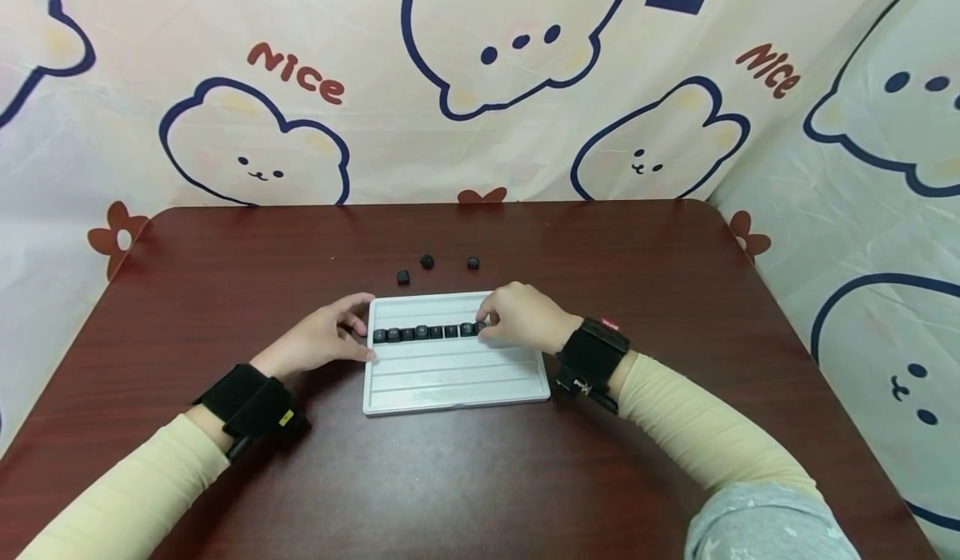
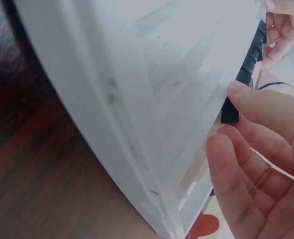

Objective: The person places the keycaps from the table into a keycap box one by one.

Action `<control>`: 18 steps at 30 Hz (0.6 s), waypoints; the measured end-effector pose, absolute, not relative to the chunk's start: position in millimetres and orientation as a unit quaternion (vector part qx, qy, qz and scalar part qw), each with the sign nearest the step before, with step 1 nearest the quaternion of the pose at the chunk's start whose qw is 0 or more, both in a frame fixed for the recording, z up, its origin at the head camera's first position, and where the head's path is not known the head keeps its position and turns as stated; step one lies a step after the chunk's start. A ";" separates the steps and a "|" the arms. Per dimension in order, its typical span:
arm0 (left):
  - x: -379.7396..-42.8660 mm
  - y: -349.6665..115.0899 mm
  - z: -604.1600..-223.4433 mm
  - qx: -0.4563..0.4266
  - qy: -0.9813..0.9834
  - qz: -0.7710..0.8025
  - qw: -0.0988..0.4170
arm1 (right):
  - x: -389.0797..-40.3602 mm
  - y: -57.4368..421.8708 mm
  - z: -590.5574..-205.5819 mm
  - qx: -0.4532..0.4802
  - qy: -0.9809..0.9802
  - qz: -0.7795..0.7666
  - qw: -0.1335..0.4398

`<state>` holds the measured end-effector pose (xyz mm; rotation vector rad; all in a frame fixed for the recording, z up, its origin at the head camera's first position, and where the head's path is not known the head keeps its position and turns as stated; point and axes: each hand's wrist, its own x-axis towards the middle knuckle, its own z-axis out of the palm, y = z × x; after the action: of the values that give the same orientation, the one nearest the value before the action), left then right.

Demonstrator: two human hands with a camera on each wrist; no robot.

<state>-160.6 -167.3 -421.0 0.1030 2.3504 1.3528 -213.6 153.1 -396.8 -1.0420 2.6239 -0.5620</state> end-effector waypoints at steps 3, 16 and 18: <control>-161.0 -166.8 -421.1 0.035 0.848 0.485 0.213 | -213.3 154.2 -396.6 -0.357 0.904 -0.193 0.131; -160.4 -166.4 -422.4 0.033 0.847 0.485 0.215 | -215.8 158.0 -385.0 -0.357 0.900 -0.210 0.137; -160.1 -166.8 -421.9 0.036 0.848 0.484 0.212 | -218.1 157.6 -380.9 -0.356 0.901 -0.208 0.135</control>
<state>-160.1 -166.8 -421.9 0.1011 2.3559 1.3441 -218.1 157.6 -380.9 -1.0324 2.6095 -0.6018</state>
